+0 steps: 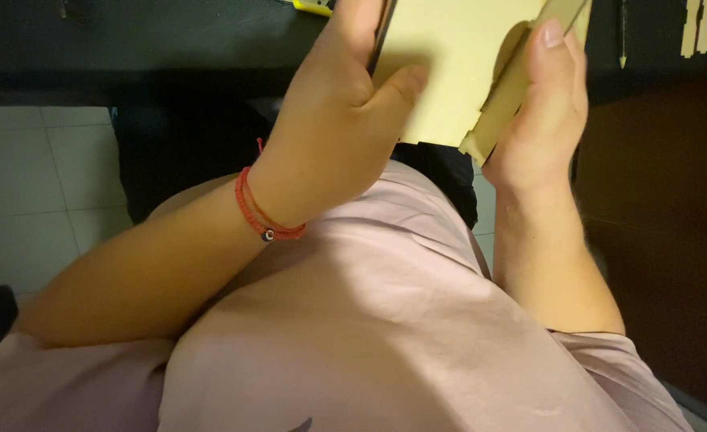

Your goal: The person assembles a wooden model by fitting two laser-cut pieces together. They align the tabs and slots of the parts and press them into place. The person then places the assembled piece on the table.

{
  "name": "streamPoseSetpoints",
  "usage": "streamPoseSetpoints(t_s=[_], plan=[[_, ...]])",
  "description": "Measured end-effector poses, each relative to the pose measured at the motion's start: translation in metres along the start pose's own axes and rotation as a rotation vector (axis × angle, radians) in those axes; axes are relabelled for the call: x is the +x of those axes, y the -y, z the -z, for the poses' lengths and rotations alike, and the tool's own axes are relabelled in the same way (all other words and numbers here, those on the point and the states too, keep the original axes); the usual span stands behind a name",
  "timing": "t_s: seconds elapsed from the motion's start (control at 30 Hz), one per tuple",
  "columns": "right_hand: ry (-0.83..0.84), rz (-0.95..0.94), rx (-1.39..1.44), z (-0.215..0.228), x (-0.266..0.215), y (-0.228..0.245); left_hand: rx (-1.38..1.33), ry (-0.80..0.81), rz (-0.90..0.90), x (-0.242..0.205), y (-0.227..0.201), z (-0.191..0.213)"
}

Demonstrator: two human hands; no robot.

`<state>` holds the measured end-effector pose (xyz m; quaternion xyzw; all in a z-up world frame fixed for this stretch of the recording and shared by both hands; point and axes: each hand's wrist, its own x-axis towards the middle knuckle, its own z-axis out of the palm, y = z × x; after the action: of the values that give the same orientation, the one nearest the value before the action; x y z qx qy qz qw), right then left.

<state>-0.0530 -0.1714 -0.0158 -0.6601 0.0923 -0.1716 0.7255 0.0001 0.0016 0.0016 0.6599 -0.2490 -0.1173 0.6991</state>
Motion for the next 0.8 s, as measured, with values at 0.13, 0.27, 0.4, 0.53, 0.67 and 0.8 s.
streamPoseSetpoints(t_s=[0.13, 0.27, 0.4, 0.53, 0.67, 0.8], plan=[[-0.020, 0.153, -0.095, 0.005, 0.003, 0.001, 0.001, 0.016, 0.025, -0.001, -0.004, 0.003], [-0.009, 0.099, -0.202, 0.003, 0.003, 0.008, 0.085, 0.012, 0.040, -0.001, -0.008, 0.000], [0.058, 0.136, -0.316, 0.002, 0.001, 0.018, 0.128, 0.024, 0.051, -0.002, -0.010, 0.000], [0.056, 0.175, -0.566, 0.002, -0.003, 0.025, 0.162, -0.002, 0.064, -0.002, -0.010, 0.000], [0.063, 0.172, -0.552, 0.004, -0.004, 0.024, 0.150, 0.010, 0.066, -0.002, -0.012, 0.001], [0.030, 0.274, -0.711, 0.001, -0.005, 0.026, 0.189, 0.016, 0.048, -0.003, -0.012, 0.001]])
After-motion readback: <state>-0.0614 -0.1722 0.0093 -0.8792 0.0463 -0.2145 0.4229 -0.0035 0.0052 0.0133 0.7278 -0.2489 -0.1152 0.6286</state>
